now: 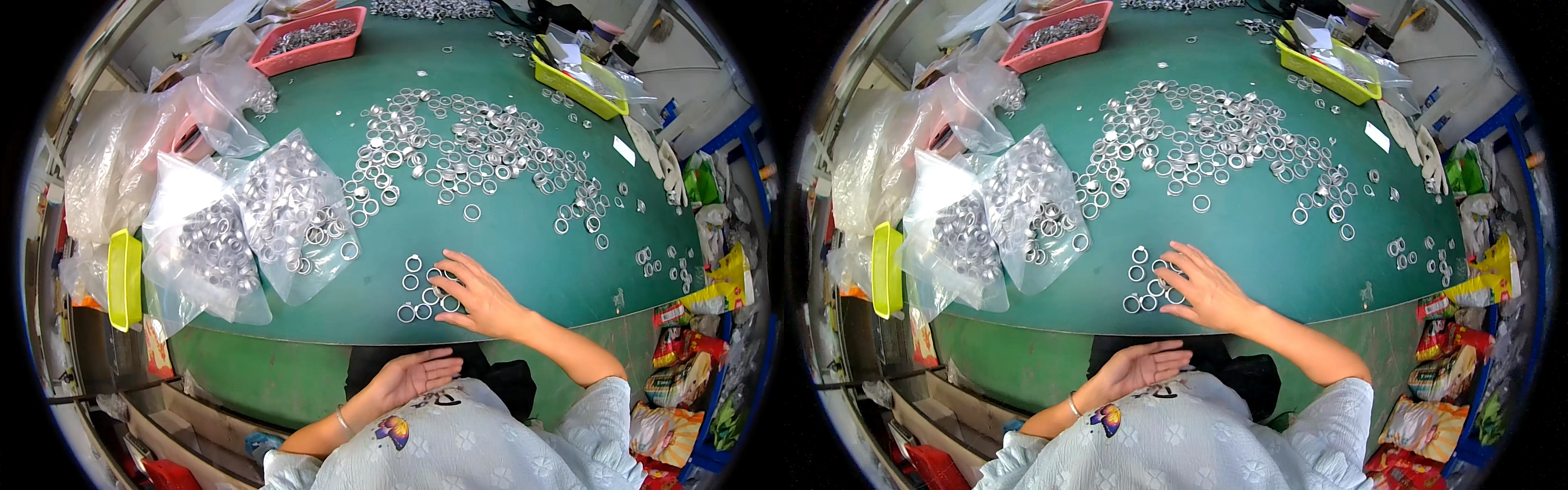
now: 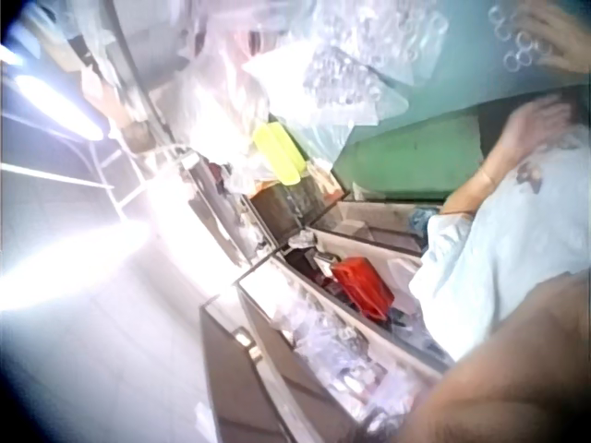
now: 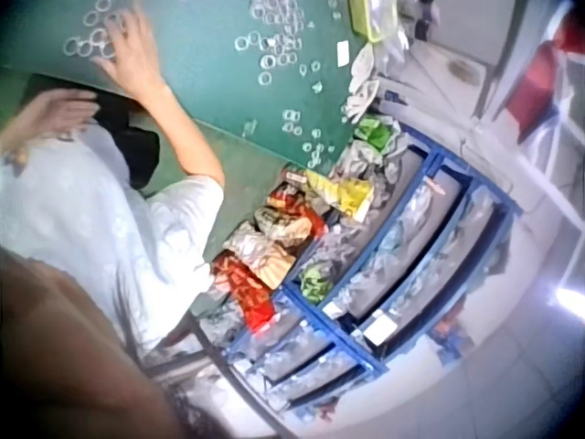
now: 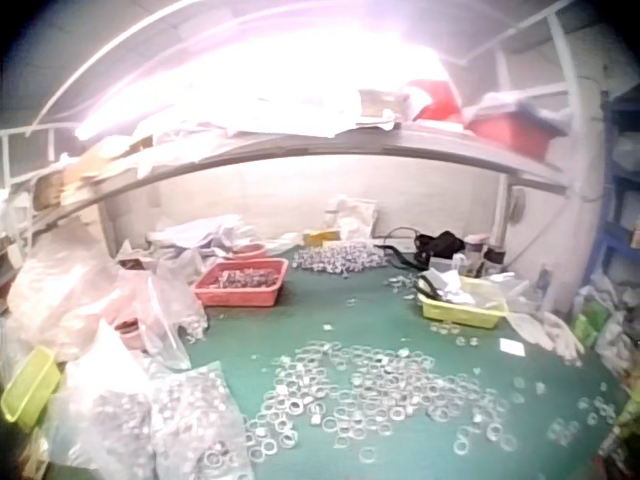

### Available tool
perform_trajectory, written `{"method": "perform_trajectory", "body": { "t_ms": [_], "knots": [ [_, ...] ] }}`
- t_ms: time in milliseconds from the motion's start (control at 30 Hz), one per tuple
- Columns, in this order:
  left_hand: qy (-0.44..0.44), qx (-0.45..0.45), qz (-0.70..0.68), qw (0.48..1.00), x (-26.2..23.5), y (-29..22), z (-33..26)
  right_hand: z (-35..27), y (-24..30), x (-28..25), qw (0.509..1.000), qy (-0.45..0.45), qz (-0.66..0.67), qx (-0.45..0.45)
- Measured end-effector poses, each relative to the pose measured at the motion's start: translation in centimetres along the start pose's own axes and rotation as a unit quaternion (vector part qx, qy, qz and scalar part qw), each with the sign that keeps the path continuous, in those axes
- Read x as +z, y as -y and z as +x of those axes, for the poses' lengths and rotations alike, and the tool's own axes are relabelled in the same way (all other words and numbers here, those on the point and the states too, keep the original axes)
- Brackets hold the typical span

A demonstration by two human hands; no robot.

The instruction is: The person sorts metal rings on a green work surface, picking them up from a central pile and placing them into plastic bags.

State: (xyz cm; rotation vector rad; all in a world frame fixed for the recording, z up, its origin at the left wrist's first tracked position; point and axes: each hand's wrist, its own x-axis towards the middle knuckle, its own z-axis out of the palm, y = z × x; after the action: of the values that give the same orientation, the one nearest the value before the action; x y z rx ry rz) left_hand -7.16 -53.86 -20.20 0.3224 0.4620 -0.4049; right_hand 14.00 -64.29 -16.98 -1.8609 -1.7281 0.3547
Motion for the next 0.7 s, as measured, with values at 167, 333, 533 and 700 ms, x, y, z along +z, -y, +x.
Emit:
{"method": "perform_trajectory", "body": {
  "t_ms": [167, 333, 533, 700],
  "knots": [
    [0.111, 0.006, -0.204, 0.973, -0.5, 0.3, 3.5, -2.2, 2.5, 0.7, 0.995, -0.063, 0.016, 0.074],
    [0.133, 0.027, -0.21, 0.968, -1.2, 1.2, 4.2, -4.0, 5.1, 1.9, 0.994, -0.049, 0.028, 0.092],
    [0.005, -0.021, -0.371, 0.929, -1.3, 1.3, 3.6, -5.4, 5.5, 2.8, 0.998, -0.016, 0.064, -0.022],
    [0.093, -0.009, -0.334, 0.938, -2.0, 1.1, 3.4, -3.8, 3.8, 3.2, 0.987, -0.051, 0.111, -0.108]
  ]
}}
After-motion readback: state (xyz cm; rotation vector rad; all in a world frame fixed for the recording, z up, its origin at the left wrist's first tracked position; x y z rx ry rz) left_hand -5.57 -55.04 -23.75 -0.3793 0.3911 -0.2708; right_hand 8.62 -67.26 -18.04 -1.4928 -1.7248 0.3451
